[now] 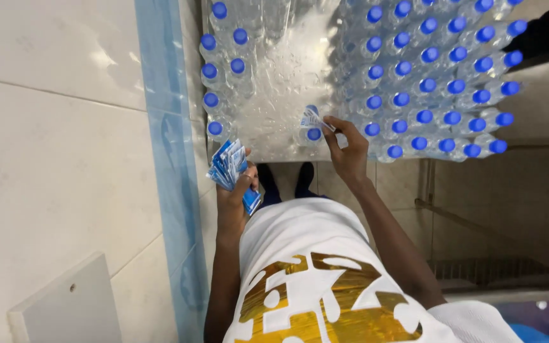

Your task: Manually applying brand labels to plastic water bottles on a production line.

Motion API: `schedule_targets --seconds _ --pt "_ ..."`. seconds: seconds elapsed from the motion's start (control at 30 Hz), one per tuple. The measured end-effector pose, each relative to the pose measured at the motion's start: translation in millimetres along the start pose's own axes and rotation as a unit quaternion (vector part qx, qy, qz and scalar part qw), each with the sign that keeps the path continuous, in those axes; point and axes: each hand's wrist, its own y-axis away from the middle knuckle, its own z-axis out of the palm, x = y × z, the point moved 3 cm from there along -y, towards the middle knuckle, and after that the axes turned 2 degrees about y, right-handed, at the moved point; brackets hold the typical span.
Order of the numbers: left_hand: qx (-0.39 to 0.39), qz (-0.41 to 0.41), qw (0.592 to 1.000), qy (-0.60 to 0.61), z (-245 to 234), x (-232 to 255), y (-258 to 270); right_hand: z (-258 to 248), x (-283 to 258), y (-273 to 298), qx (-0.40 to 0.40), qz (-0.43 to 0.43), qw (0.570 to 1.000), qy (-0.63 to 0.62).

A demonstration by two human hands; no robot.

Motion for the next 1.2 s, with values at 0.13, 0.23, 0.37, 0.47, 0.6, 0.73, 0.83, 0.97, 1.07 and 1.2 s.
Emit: schedule_targets --seconds 0.13,0.23,0.37,0.47,0.6,0.73,0.83,0.97,1.07,1.2 --pt "-0.004 -0.010 1.000 -0.003 0.9 1.0 -3.9 -4.7 1.2 13.0 -0.012 -0.022 1.000 -0.012" --pt "-0.011 -0.022 1.000 -0.006 2.5 5.7 -6.8 -6.5 7.1 19.5 -0.005 0.006 0.999 -0.046" --pt "-0.020 -0.019 1.000 -0.005 3.6 7.0 -12.0 -1.9 20.6 24.4 -0.009 0.038 0.991 -0.128" --pt "-0.032 -0.023 0.999 -0.003 1.4 1.6 -17.5 -4.2 -6.1 17.2 -0.032 -0.002 0.997 -0.068" --pt "-0.034 -0.032 0.999 0.004 4.8 5.3 -24.5 9.5 6.1 26.9 -0.043 -0.054 0.998 0.013" --pt "-0.047 -0.028 0.998 0.006 3.7 9.1 -29.9 17.2 14.8 33.2 -0.040 -0.077 0.996 0.036" --pt "-0.047 -0.025 0.999 0.010 -0.7 12.3 -31.8 20.3 24.3 38.8 -0.036 -0.070 0.996 0.043" --pt "-0.037 -0.008 0.999 0.012 -2.4 18.0 -37.7 26.8 43.4 36.6 -0.033 -0.046 0.997 0.060" --pt "-0.036 -0.002 0.999 0.011 -2.5 26.5 -38.0 33.5 52.7 35.8 -0.034 -0.043 0.996 0.069" --pt "-0.029 0.000 1.000 0.007 -8.1 26.3 -40.3 44.2 64.8 43.7 -0.039 -0.038 0.994 0.090"
